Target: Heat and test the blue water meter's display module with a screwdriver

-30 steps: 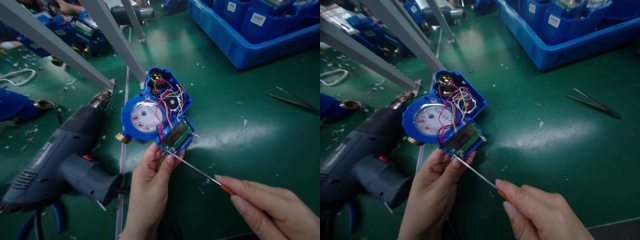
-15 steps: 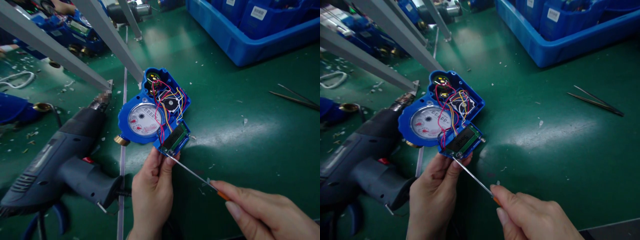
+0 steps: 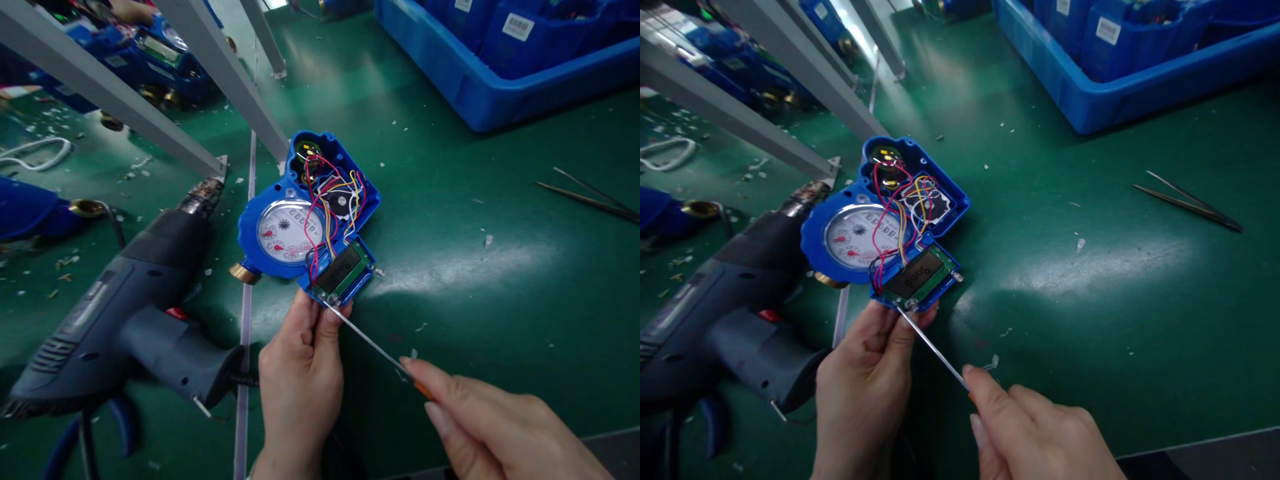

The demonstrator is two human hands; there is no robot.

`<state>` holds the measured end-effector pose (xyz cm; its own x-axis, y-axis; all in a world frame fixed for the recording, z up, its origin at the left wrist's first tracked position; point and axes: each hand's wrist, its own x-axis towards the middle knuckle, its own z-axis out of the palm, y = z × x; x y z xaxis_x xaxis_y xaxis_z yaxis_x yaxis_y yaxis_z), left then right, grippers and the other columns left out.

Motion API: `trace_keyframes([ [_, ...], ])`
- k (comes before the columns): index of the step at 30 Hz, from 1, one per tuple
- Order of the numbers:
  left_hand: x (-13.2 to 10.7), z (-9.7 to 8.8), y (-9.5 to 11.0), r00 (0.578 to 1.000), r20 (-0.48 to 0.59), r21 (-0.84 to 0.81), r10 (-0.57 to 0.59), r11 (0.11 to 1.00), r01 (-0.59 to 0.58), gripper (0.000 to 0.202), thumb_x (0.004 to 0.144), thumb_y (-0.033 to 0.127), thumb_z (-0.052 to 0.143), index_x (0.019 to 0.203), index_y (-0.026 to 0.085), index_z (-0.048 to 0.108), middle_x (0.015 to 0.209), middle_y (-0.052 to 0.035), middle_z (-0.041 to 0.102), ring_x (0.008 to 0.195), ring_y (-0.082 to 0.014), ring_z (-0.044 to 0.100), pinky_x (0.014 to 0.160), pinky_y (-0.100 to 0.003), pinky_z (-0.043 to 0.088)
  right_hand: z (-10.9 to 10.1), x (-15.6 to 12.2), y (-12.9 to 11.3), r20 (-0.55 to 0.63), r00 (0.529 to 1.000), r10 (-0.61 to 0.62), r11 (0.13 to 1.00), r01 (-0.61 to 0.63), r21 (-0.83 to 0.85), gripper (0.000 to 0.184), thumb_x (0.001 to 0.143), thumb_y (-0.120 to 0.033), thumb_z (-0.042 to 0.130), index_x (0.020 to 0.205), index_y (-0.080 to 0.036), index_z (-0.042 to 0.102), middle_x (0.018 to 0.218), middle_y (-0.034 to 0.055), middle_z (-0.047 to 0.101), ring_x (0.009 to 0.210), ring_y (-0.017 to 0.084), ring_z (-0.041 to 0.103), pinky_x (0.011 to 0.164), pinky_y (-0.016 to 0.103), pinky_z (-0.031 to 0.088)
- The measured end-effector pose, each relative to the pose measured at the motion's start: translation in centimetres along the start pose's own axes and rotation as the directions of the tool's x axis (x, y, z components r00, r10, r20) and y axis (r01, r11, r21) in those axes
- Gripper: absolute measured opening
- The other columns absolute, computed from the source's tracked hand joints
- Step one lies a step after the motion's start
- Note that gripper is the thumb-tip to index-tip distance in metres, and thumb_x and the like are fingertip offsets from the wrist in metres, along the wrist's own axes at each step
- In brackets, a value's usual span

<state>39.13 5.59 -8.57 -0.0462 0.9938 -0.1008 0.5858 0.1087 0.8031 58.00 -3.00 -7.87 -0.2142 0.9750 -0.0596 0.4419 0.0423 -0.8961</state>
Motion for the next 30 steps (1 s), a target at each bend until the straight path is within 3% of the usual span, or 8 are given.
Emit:
trace_keyframes([
  [4,-0.1,0.1,0.2,1.000,0.012,-0.030,0.005,1.000,-0.005,0.039,0.090,0.037,0.057,0.128,0.024,0.059,0.106,-0.0041,0.073,0.090,-0.0219,0.070,0.085,-0.034,0.057,0.6,0.3,0.0,0.017,0.995,0.101,0.991,-0.102,0.087,0.034,0.098,-0.023,0.044,0.126,-0.023,0.064,0.095,0.0043,0.073,0.095,0.021,0.070,0.074,0.021,0.060],
  [9,-0.1,0.2,0.3,1.000,0.028,-0.117,-0.008,0.993,0.011,0.041,0.092,0.038,0.056,0.131,0.026,0.056,0.118,-0.0034,0.070,0.100,-0.0215,0.069,0.086,-0.032,0.056,2.1,0.2,0.6,-0.008,1.000,-0.025,0.999,0.026,0.029,0.040,0.098,-0.018,0.041,0.136,-0.013,0.054,0.095,0.0104,0.071,0.082,0.020,0.071,0.081,0.027,0.060],
  [11,-0.1,0.2,0.2,0.999,0.033,-0.151,-0.014,0.988,0.019,0.043,0.091,0.038,0.057,0.133,0.027,0.054,0.119,-0.0027,0.070,0.102,-0.0208,0.069,0.088,-0.031,0.056,2.4,0.4,0.4,-0.002,1.000,0.002,0.995,-0.002,0.096,0.039,0.099,-0.020,0.040,0.133,-0.013,0.057,0.101,0.0108,0.070,0.085,0.019,0.070,0.081,0.026,0.059],
  [14,0.0,0.2,0.2,0.999,0.037,-0.206,-0.035,0.978,0.042,0.045,0.091,0.039,0.057,0.134,0.027,0.053,0.119,-0.0027,0.070,0.103,-0.0204,0.068,0.090,-0.030,0.055,2.5,0.7,-0.2,0.060,0.984,0.168,0.942,-0.178,0.283,0.037,0.101,-0.028,0.038,0.127,-0.017,0.062,0.086,0.0063,0.072,0.069,0.017,0.069,0.063,0.021,0.059],
  [16,0.0,0.2,0.2,0.998,0.040,-0.218,-0.044,0.975,0.052,0.045,0.091,0.039,0.058,0.134,0.027,0.053,0.117,-0.0027,0.071,0.102,-0.0200,0.069,0.090,-0.029,0.055,2.7,0.7,-0.3,0.092,0.974,0.205,0.915,-0.225,0.334,0.039,0.102,-0.030,0.036,0.129,-0.016,0.061,0.072,0.0034,0.069,0.057,0.015,0.066,0.052,0.019,0.056],
  [20,0.0,0.3,0.3,0.998,0.043,-0.221,-0.050,0.974,0.058,0.045,0.091,0.039,0.058,0.133,0.025,0.054,0.116,-0.0032,0.071,0.102,-0.0200,0.069,0.090,-0.029,0.054,3.4,0.2,0.6,-0.002,1.000,0.008,0.995,-0.008,0.101,0.040,0.100,-0.021,0.039,0.136,-0.013,0.053,0.093,0.0100,0.068,0.079,0.020,0.069,0.072,0.028,0.060],
  [23,0.0,0.3,0.5,0.997,0.052,-0.235,-0.050,0.970,0.061,0.044,0.091,0.039,0.057,0.133,0.025,0.054,0.118,-0.0030,0.070,0.105,-0.0203,0.067,0.090,-0.029,0.054,3.5,0.0,1.0,-0.035,0.996,-0.080,0.997,0.080,-0.017,0.043,0.099,-0.017,0.038,0.140,-0.011,0.048,0.094,0.0111,0.067,0.079,0.020,0.069,0.073,0.029,0.061],
  [30,0.4,0.4,0.9,0.996,0.075,-0.291,-0.038,0.955,0.058,0.044,0.091,0.037,0.058,0.133,0.023,0.054,0.123,-0.0054,0.068,0.110,-0.0215,0.065,0.096,-0.033,0.052,3.2,0.5,0.2,0.007,0.996,0.090,0.965,-0.089,0.247,0.036,0.100,-0.025,0.040,0.131,-0.017,0.057,0.093,0.0047,0.070,0.079,0.014,0.069,0.078,0.019,0.058],
])
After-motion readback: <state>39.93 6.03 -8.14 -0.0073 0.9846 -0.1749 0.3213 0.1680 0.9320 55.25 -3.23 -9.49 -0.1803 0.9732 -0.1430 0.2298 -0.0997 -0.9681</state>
